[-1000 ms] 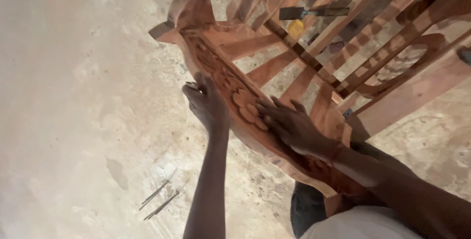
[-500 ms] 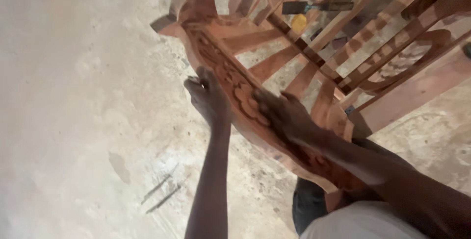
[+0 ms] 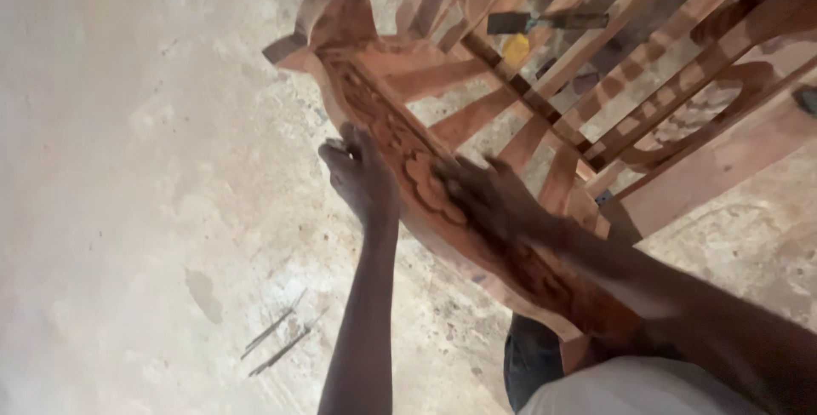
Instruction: The person sands the carved wooden backrest of a chair with a piece of sandpaper, moving their hand across the floral patterns.
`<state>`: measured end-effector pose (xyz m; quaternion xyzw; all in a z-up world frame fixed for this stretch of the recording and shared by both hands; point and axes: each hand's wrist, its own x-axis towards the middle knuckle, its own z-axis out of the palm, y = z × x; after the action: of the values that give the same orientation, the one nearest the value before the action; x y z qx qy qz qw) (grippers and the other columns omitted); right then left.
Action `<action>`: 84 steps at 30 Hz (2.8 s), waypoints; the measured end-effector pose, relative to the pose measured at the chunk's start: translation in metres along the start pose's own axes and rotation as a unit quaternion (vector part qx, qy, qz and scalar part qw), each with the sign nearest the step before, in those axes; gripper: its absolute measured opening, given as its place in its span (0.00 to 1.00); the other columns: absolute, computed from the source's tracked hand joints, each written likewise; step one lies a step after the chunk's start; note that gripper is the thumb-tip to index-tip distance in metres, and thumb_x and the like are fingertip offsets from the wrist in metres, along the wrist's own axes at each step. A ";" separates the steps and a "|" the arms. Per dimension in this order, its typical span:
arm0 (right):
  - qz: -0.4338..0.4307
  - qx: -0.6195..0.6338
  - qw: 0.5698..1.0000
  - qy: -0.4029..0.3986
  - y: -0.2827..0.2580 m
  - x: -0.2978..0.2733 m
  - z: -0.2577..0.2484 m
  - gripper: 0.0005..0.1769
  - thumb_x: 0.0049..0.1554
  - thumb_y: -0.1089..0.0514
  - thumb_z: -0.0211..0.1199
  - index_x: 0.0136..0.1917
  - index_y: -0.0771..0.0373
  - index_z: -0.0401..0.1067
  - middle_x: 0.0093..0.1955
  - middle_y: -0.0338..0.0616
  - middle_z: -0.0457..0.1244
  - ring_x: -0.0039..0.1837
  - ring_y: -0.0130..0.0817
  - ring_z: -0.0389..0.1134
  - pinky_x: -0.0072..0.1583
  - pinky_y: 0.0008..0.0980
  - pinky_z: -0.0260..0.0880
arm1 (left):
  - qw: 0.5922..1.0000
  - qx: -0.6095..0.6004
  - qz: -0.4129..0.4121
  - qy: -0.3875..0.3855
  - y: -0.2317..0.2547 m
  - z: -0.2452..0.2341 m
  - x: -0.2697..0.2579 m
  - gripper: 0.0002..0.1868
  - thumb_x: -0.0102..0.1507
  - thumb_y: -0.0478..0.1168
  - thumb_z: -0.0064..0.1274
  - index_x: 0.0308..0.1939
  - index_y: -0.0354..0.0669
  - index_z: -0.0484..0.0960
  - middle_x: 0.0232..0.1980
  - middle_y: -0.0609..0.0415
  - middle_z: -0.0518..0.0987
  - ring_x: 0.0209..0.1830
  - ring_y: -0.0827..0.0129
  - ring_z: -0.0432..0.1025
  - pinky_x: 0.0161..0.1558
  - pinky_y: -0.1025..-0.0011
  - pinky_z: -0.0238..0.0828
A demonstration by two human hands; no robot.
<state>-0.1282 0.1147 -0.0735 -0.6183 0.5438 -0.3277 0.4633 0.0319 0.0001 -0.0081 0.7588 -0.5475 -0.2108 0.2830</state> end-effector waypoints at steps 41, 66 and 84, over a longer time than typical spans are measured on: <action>-0.043 -0.048 0.991 0.119 -0.049 -0.054 -0.003 0.21 0.66 0.54 0.54 0.71 0.57 0.69 0.69 0.45 0.67 0.63 0.43 0.72 0.69 0.51 0.62 | 0.999 -0.010 -0.036 -0.026 0.016 0.001 -0.002 0.22 0.68 0.52 0.50 0.42 0.33 0.65 0.36 0.42 0.76 0.35 0.52 0.74 0.41 0.54 0.69; 0.085 0.091 0.991 -0.053 -0.085 0.048 -0.037 0.15 0.65 0.52 0.55 0.61 0.56 0.76 0.45 0.44 0.73 0.41 0.32 0.74 0.50 0.37 0.74 | 0.996 -0.054 -0.075 -0.016 0.026 -0.006 -0.006 0.27 0.71 0.57 0.42 0.43 0.32 0.68 0.39 0.35 0.77 0.39 0.47 0.71 0.45 0.51 0.67; 0.106 0.135 0.985 0.003 -0.076 0.113 -0.032 0.16 0.66 0.52 0.55 0.52 0.66 0.75 0.38 0.50 0.70 0.36 0.34 0.70 0.42 0.39 0.69 | 0.996 -0.071 -0.062 -0.007 0.013 -0.003 -0.006 0.26 0.72 0.55 0.40 0.44 0.29 0.69 0.40 0.33 0.75 0.42 0.42 0.70 0.47 0.50 0.64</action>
<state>-0.1074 -0.0044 -0.0024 -0.4880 0.5583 -0.3485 0.5733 0.0221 0.0035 0.0029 0.7676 -0.4854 -0.2716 0.3186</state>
